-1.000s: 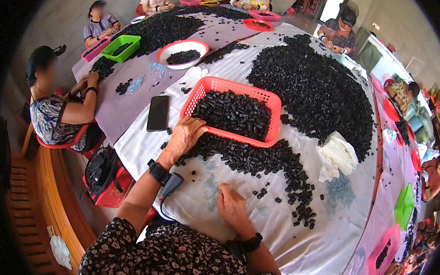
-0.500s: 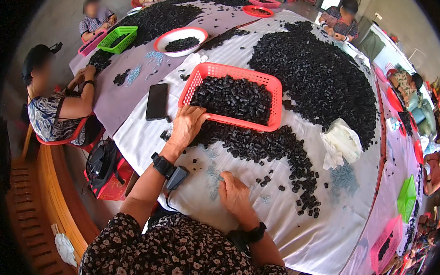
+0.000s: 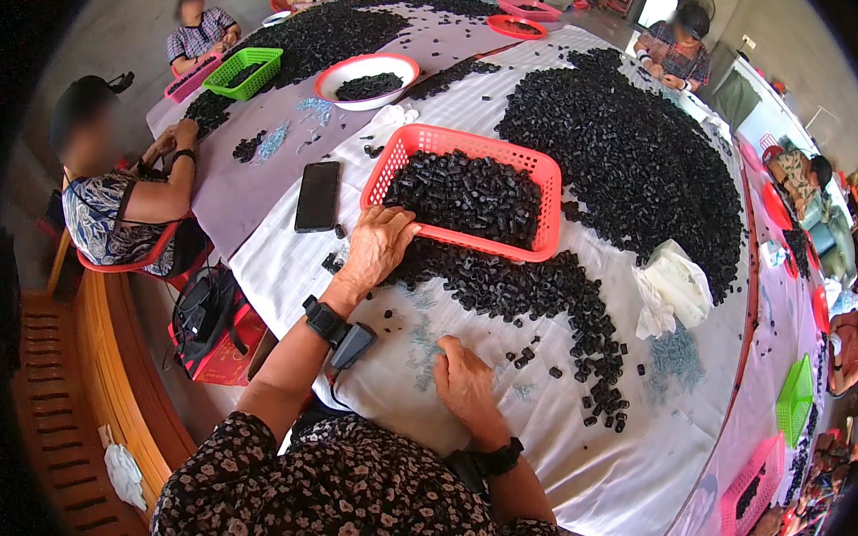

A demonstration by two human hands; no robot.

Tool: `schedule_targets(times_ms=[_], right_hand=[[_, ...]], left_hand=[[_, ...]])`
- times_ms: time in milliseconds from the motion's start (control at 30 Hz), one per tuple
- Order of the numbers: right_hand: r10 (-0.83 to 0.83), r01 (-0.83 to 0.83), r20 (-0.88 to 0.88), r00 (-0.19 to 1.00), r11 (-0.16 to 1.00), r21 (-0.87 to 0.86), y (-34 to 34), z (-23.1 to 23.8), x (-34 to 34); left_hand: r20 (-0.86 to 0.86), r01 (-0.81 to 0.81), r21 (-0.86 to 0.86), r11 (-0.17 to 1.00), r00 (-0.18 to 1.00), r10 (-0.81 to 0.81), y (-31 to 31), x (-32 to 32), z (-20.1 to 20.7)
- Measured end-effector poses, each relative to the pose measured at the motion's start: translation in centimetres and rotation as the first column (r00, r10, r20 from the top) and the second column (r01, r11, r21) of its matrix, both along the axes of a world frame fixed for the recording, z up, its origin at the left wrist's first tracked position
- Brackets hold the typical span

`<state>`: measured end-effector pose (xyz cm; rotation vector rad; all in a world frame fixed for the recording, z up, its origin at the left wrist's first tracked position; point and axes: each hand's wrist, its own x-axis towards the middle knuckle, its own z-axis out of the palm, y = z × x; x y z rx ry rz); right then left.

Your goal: Sort and inspect small black shoe components at a production table.

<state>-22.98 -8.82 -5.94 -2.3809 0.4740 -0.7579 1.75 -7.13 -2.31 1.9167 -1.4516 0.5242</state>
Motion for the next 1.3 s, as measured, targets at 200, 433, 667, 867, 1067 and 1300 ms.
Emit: schedule_targets(times_ms=[200,433,667,867,1067,1300], right_hand=[[-0.01,0.01,0.001,1.0,1.0,0.023,0.0,0.1,0.0],[0.004,-0.003,-0.03,1.0,0.999,0.042,0.0,0.0,0.2],[0.001,0.0,-0.015,1.0,0.999,0.039,0.1,0.0,0.0],[0.001,0.001,-0.052,0.999,0.998,0.055,0.0,0.2,-0.1],[0.002,0.0,-0.056,0.998,1.0,0.03,0.0,0.2,0.0],[-0.001,0.003,-0.069,0.998,1.0,0.028,-0.1,0.0,0.0]], left_hand=[[0.019,-0.015,0.132,0.991,1.0,0.013,0.1,-0.2,0.8],[0.016,0.085,0.043,0.995,0.996,-0.085,1.9,-0.2,0.6],[-0.109,-0.064,0.196,0.979,0.99,0.087,9.0,-2.3,2.7],[-0.137,-0.135,0.482,0.866,0.964,0.227,10.6,-1.2,-2.7],[-0.154,-0.097,0.517,0.85,0.967,0.204,9.4,-1.2,-5.0],[-0.027,-0.109,0.544,0.832,0.989,0.147,8.5,-2.0,-4.4]])
